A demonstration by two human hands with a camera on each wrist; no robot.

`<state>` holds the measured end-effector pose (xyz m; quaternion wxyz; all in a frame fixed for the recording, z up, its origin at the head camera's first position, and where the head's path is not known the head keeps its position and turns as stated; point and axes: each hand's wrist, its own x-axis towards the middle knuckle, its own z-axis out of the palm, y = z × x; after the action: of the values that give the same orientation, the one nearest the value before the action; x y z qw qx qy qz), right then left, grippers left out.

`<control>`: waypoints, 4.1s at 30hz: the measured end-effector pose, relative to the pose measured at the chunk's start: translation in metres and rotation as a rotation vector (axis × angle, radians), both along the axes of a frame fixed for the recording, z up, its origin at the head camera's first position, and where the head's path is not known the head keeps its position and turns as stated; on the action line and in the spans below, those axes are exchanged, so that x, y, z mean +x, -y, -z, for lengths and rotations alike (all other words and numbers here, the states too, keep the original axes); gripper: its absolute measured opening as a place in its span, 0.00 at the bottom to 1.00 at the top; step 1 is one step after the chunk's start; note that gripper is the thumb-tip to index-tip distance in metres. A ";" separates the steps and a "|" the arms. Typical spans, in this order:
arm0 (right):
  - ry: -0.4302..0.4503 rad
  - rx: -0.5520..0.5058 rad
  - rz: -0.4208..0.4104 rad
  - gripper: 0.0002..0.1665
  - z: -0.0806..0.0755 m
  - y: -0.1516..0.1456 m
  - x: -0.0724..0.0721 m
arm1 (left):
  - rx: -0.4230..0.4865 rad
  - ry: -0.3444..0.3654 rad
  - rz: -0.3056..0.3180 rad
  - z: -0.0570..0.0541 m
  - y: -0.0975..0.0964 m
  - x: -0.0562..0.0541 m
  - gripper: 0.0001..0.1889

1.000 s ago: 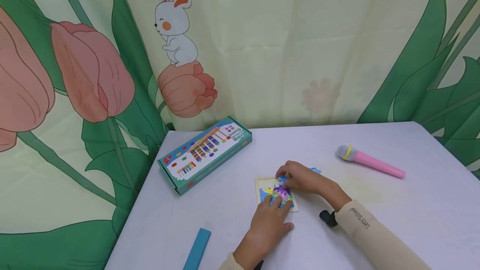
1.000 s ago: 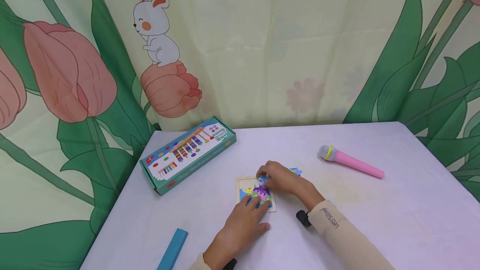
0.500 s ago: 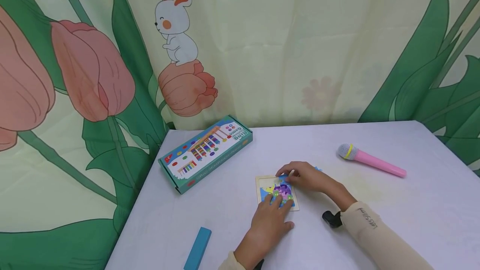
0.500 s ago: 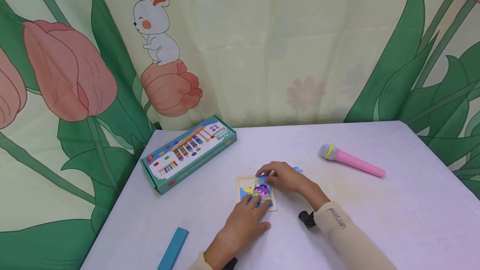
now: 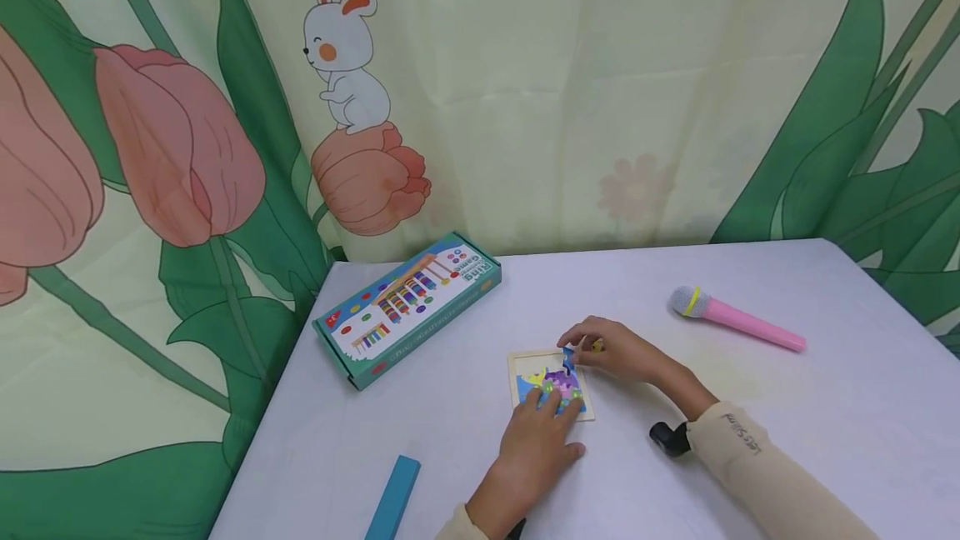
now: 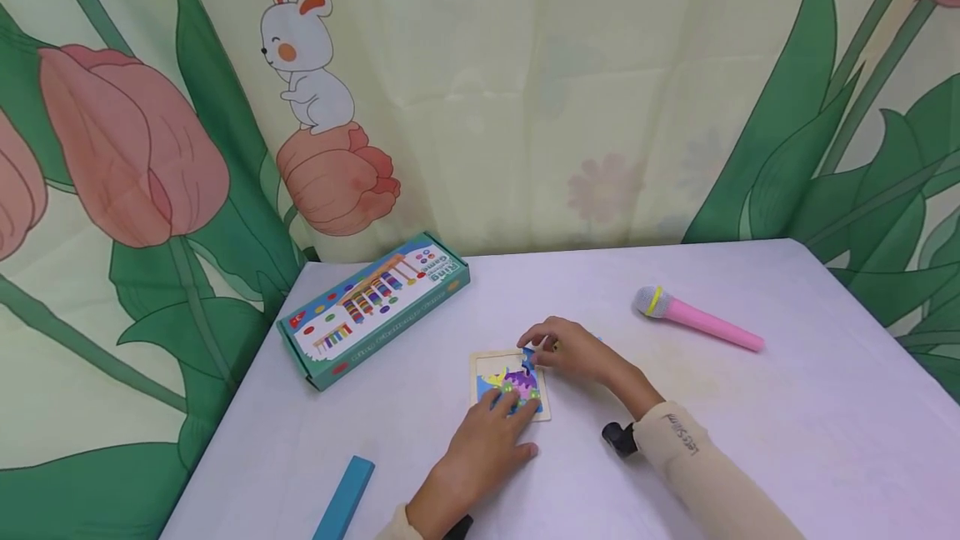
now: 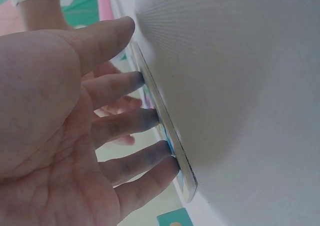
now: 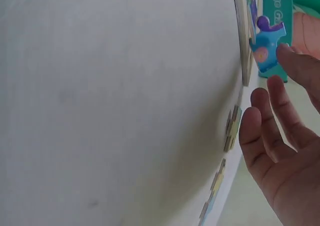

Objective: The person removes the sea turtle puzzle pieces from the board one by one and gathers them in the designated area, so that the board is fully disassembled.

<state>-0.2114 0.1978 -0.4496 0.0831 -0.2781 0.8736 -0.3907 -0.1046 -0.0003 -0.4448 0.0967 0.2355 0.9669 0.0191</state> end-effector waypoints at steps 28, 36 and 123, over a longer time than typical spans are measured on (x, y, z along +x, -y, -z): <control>-0.010 0.208 0.244 0.14 -0.031 -0.068 -0.015 | 0.023 -0.082 0.019 0.001 0.003 0.004 0.30; 0.090 0.272 0.300 0.14 -0.018 -0.084 -0.014 | 0.012 -0.055 0.016 0.000 0.002 0.004 0.30; 0.189 0.042 0.075 0.04 -0.034 0.010 0.002 | -0.194 0.082 -0.029 -0.004 -0.006 0.019 0.44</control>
<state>-0.2098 0.1881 -0.4159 0.1562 -0.2053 0.8797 -0.3996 -0.0856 0.0061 -0.4412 0.1581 0.2101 0.9627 -0.0634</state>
